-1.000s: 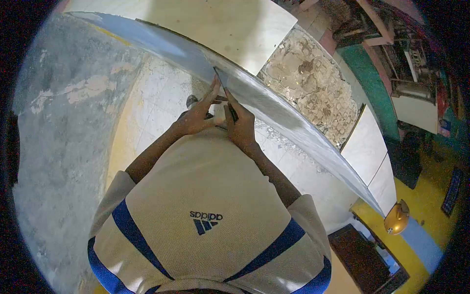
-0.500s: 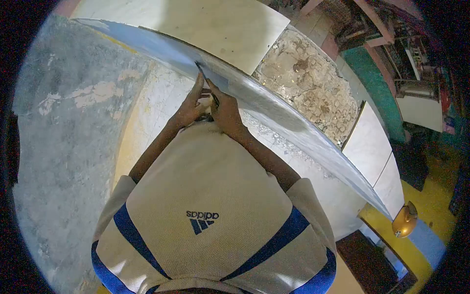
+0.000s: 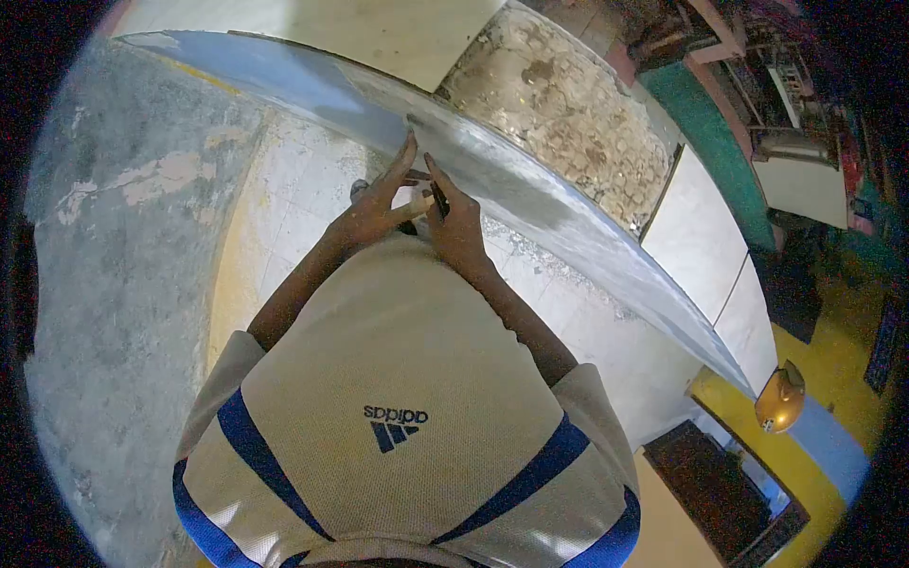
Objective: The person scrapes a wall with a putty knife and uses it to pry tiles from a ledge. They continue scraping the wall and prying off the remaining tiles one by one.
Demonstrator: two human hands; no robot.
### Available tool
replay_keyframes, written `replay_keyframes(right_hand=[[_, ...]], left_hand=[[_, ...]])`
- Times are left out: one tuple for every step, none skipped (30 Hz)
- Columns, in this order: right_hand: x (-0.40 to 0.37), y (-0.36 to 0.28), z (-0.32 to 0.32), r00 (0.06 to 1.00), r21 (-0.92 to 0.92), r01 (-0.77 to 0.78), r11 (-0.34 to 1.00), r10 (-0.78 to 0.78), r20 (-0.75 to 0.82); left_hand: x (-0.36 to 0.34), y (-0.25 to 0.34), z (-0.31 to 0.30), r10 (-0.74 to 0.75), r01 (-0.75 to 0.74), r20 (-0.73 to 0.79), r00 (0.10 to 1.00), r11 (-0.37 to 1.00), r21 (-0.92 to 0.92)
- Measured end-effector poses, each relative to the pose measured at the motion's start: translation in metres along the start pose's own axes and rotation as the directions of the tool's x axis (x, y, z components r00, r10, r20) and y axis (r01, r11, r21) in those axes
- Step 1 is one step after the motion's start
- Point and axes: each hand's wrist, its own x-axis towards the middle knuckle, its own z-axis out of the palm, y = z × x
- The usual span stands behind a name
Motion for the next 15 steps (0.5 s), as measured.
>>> replay_keyframes(right_hand=[[-0.003,-0.001,-0.001,1.000,0.019,0.007,1.000,-0.007,-0.014],[-0.005,-0.003,-0.002,1.000,0.038,0.017,0.999,-0.016,-0.027],[-0.005,-0.004,-0.003,0.999,0.054,0.029,0.998,-0.027,-0.040],[-0.005,-0.002,-0.003,0.997,0.060,0.054,0.997,-0.051,-0.054],[-0.004,0.001,0.000,0.995,0.065,0.080,0.995,-0.075,-0.067],[-0.003,0.004,0.002,0.992,0.073,0.104,0.992,-0.099,-0.077],[-0.002,0.006,0.004,0.991,0.068,0.107,0.992,-0.102,-0.081],[-0.001,0.008,0.006,0.991,0.064,0.108,0.992,-0.102,-0.084],[-0.001,0.006,0.008,0.991,0.061,0.106,0.992,-0.101,-0.088],[-0.001,0.004,0.010,0.992,0.053,0.104,0.993,-0.099,-0.079],[0.000,0.000,0.010,0.993,0.044,0.102,0.994,-0.099,-0.071],[0.003,-0.003,0.011,0.993,0.035,0.103,0.994,-0.101,-0.065],[0.005,-0.002,0.014,0.992,0.037,0.110,0.993,-0.107,-0.069],[0.005,0.002,0.017,0.991,0.038,0.117,0.992,-0.114,-0.071],[0.006,0.003,0.020,0.990,0.037,0.125,0.991,-0.122,-0.073]], left_hand=[[-0.001,0.002,0.005,-0.002,0.001,-0.008,1.000,0.999,-0.035],[-0.001,0.005,0.010,-0.002,0.000,-0.019,1.000,0.998,-0.068],[-0.001,0.008,0.014,-0.001,-0.003,-0.031,1.000,0.995,-0.103],[-0.003,0.005,0.019,0.044,-0.046,-0.051,0.998,0.998,-0.046],[-0.005,-0.004,0.026,0.088,-0.088,-0.069,0.994,0.996,0.011],[-0.006,-0.003,0.028,0.130,-0.124,-0.087,0.988,0.990,0.070],[-0.007,-0.002,0.026,0.088,-0.087,-0.068,0.994,0.996,0.016],[-0.008,-0.002,0.024,0.043,-0.045,-0.047,0.998,0.998,-0.039],[-0.009,0.000,0.021,0.000,-0.002,-0.021,1.000,0.996,-0.093],[-0.010,0.000,0.020,-0.004,0.002,-0.026,1.000,0.996,-0.090],[-0.011,-0.001,0.018,-0.006,0.003,-0.029,1.000,0.996,-0.087],[-0.010,0.000,0.015,-0.005,0.002,-0.034,0.999,0.997,-0.081],[-0.011,0.001,0.011,-0.023,0.022,-0.012,1.000,0.995,-0.100],[-0.012,0.004,0.008,-0.040,0.041,0.009,0.999,0.992,-0.118],[-0.013,0.006,0.004,-0.055,0.058,0.029,0.998,0.989,-0.137]])
